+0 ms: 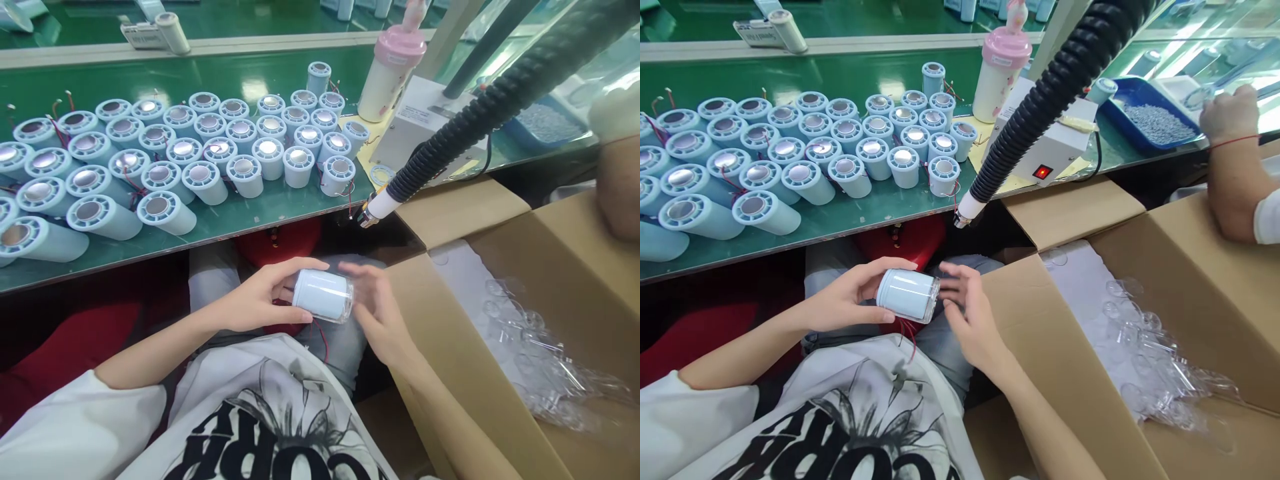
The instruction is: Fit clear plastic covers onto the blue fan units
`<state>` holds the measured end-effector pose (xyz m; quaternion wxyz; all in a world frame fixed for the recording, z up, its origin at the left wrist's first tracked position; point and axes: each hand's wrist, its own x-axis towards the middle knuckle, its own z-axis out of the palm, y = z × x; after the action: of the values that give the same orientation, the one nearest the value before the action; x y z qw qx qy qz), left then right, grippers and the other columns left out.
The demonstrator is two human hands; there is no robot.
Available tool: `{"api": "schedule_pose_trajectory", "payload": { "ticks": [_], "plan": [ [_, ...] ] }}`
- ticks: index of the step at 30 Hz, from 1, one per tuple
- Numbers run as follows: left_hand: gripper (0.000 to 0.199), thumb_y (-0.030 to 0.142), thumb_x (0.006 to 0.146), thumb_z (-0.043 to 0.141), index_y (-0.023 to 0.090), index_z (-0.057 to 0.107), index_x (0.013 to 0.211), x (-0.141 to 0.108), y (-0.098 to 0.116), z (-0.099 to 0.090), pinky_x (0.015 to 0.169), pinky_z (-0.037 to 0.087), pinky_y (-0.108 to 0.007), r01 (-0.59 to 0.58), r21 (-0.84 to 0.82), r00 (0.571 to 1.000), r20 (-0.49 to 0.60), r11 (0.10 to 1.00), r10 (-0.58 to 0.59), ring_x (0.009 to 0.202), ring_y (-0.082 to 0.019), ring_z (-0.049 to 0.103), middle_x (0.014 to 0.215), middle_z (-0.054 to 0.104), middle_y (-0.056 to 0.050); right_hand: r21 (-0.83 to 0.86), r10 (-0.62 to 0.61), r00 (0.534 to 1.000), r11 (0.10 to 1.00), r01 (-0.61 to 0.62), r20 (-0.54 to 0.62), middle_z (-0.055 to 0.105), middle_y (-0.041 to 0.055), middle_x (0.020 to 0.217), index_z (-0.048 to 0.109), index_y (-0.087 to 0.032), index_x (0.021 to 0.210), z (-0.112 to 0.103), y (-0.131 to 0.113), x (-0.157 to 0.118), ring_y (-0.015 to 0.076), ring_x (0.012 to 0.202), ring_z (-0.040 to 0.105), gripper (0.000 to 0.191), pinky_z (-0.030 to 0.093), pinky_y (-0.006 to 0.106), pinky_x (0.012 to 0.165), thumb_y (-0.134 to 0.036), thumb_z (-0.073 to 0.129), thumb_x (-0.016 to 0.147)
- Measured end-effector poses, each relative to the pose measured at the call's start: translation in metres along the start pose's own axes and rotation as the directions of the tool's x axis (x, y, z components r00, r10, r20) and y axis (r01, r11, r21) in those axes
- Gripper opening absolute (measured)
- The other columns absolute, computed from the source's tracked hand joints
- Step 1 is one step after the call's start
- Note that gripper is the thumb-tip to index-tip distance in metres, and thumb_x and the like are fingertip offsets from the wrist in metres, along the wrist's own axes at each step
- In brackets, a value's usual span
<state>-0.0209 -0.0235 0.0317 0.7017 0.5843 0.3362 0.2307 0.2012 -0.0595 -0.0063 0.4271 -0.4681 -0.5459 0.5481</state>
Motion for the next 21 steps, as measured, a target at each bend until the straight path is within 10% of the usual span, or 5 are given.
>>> {"api": "schedule_pose_trajectory", "payload": {
  "ticks": [2,5,13,21],
  "plan": [
    [0.06,0.024,0.076,0.072,0.027,0.047,0.13,0.0,-0.001,0.001,0.087,0.053,-0.032,0.026,-0.065,1.0,0.009,0.998,-0.026,0.104,-0.02,0.061,0.121,0.058,-0.007,-0.239,-0.35,0.934,0.904,0.355,0.062,0.033,0.0076,0.15,0.037,-0.031,0.124,-0.002,-0.001,-0.003,0.0242,0.129,0.045,0.053,0.044,0.049,0.101,-0.009,0.058,0.08],
    [0.061,0.026,0.077,0.071,0.027,0.046,0.132,0.001,-0.003,0.002,0.078,0.055,-0.031,0.055,-0.115,0.998,0.014,0.992,-0.054,0.097,-0.02,0.063,0.118,0.061,-0.008,-0.359,-0.486,0.837,0.756,0.547,0.252,0.04,0.0048,0.147,0.044,-0.036,0.125,-0.006,-0.007,-0.006,0.025,0.132,0.041,0.057,0.042,0.05,0.104,-0.004,0.059,0.08],
    [0.074,0.017,0.072,0.075,0.029,0.045,0.138,0.001,0.003,-0.007,0.103,0.044,-0.037,-0.105,0.042,0.984,0.147,0.994,0.098,0.129,-0.027,0.047,0.145,0.044,-0.01,0.146,-0.01,0.981,0.989,-0.019,0.194,0.06,0.004,0.128,0.055,-0.033,0.125,-0.008,-0.014,-0.009,0.024,0.113,0.059,0.049,0.052,0.041,0.094,-0.03,0.071,0.079],
    [0.076,0.018,0.074,0.073,0.028,0.039,0.141,0.002,-0.008,-0.002,0.093,0.051,-0.036,0.103,-0.174,0.98,0.188,0.979,-0.07,0.117,-0.025,0.057,0.136,0.053,-0.01,-0.02,0.084,0.985,0.996,-0.082,0.15,0.066,-0.0005,0.117,0.065,-0.035,0.118,-0.004,-0.022,-0.009,0.0195,0.087,0.068,0.044,0.055,0.034,0.081,-0.018,0.069,0.077]
  ]
}}
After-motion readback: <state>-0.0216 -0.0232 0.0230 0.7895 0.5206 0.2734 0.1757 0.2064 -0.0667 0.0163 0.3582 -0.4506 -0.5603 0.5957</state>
